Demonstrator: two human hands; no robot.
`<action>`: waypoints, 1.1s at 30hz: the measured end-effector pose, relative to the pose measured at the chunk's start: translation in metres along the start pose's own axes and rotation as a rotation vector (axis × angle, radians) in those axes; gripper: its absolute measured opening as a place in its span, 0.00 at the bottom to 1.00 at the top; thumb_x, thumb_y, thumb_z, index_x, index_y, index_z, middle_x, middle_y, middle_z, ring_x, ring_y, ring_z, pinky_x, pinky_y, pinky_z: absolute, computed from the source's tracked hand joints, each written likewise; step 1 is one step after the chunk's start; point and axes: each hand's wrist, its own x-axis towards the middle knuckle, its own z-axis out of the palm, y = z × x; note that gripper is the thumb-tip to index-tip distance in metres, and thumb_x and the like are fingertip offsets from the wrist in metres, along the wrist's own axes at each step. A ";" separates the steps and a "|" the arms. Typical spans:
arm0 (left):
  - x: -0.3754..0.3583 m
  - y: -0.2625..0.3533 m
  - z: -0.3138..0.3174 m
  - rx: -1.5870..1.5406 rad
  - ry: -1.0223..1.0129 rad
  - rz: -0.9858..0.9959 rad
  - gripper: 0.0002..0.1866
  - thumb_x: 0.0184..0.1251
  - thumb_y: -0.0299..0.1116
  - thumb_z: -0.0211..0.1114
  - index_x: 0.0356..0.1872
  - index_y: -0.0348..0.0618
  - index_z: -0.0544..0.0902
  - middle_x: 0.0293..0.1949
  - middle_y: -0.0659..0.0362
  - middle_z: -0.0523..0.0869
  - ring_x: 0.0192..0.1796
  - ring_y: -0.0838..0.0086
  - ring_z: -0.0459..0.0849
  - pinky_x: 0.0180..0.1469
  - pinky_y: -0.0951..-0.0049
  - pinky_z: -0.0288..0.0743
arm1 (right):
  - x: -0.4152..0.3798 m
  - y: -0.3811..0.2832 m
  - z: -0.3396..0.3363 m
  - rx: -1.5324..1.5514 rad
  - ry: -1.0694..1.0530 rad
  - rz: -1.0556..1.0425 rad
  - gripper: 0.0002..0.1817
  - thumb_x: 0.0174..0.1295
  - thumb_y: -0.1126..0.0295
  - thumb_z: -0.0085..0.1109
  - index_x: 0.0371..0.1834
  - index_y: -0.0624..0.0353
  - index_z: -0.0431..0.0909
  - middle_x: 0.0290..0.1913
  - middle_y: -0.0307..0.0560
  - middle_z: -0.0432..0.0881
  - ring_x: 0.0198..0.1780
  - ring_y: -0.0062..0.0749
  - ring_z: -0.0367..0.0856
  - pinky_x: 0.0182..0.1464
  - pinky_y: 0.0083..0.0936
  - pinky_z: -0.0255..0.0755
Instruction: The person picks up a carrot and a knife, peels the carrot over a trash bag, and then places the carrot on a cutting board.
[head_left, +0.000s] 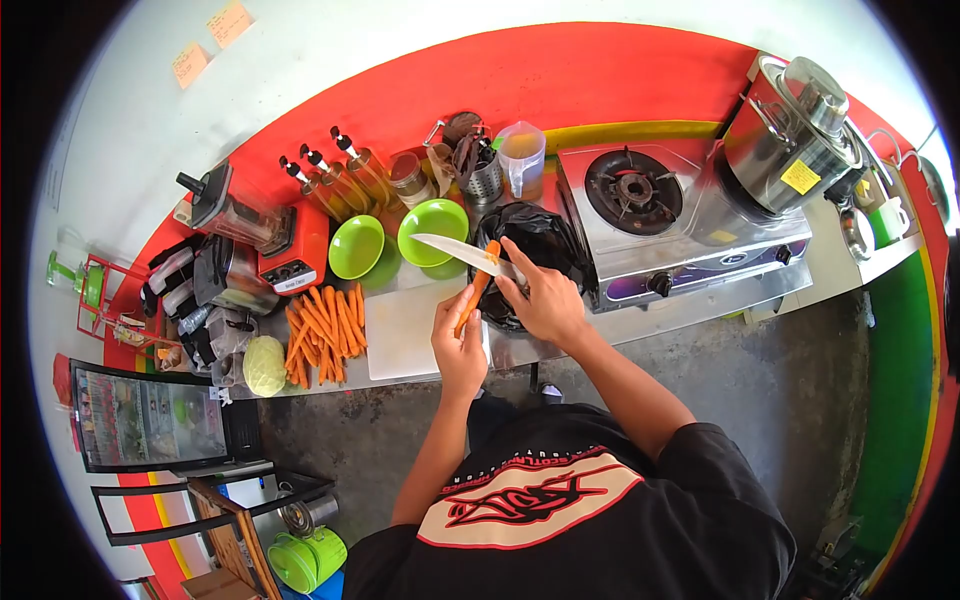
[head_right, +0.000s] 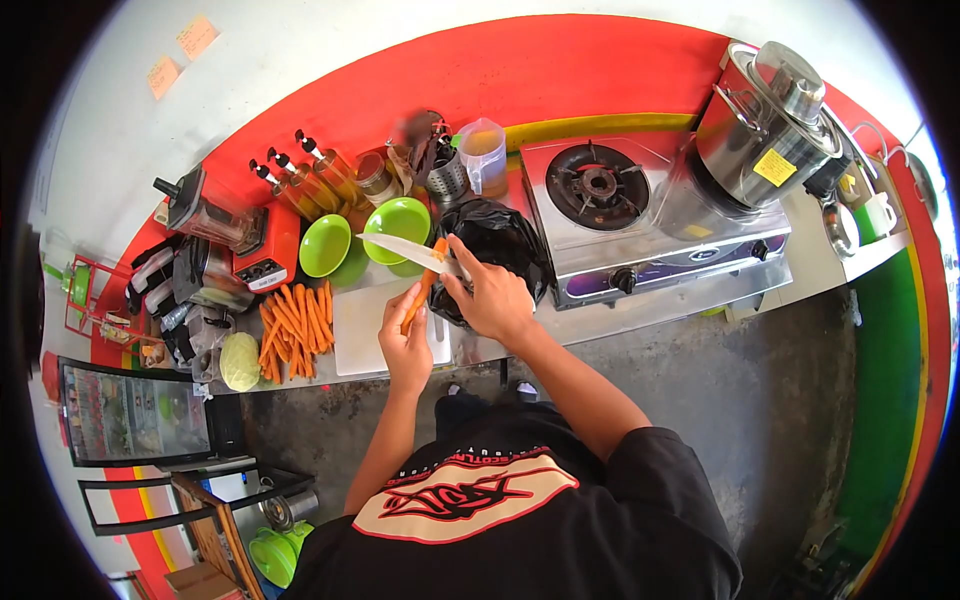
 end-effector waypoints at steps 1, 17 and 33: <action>-0.001 -0.001 0.001 -0.001 -0.002 0.015 0.18 0.82 0.23 0.60 0.67 0.31 0.83 0.61 0.52 0.84 0.63 0.68 0.83 0.67 0.70 0.75 | 0.001 0.002 0.000 -0.014 0.004 0.006 0.36 0.75 0.48 0.61 0.85 0.38 0.65 0.31 0.58 0.88 0.32 0.59 0.88 0.36 0.51 0.79; -0.009 -0.005 0.004 -0.064 -0.003 0.055 0.18 0.82 0.22 0.59 0.67 0.31 0.83 0.61 0.53 0.83 0.63 0.69 0.83 0.68 0.70 0.74 | 0.006 0.015 -0.002 -0.015 0.035 -0.068 0.30 0.75 0.47 0.60 0.79 0.35 0.73 0.35 0.57 0.91 0.38 0.56 0.91 0.41 0.49 0.82; 0.002 -0.017 0.014 -0.581 0.039 -0.406 0.19 0.89 0.33 0.55 0.69 0.33 0.79 0.52 0.53 0.90 0.42 0.78 0.85 0.49 0.77 0.80 | -0.001 0.045 0.022 0.815 -0.112 0.322 0.21 0.86 0.58 0.50 0.76 0.51 0.70 0.28 0.32 0.72 0.27 0.14 0.64 0.29 0.19 0.61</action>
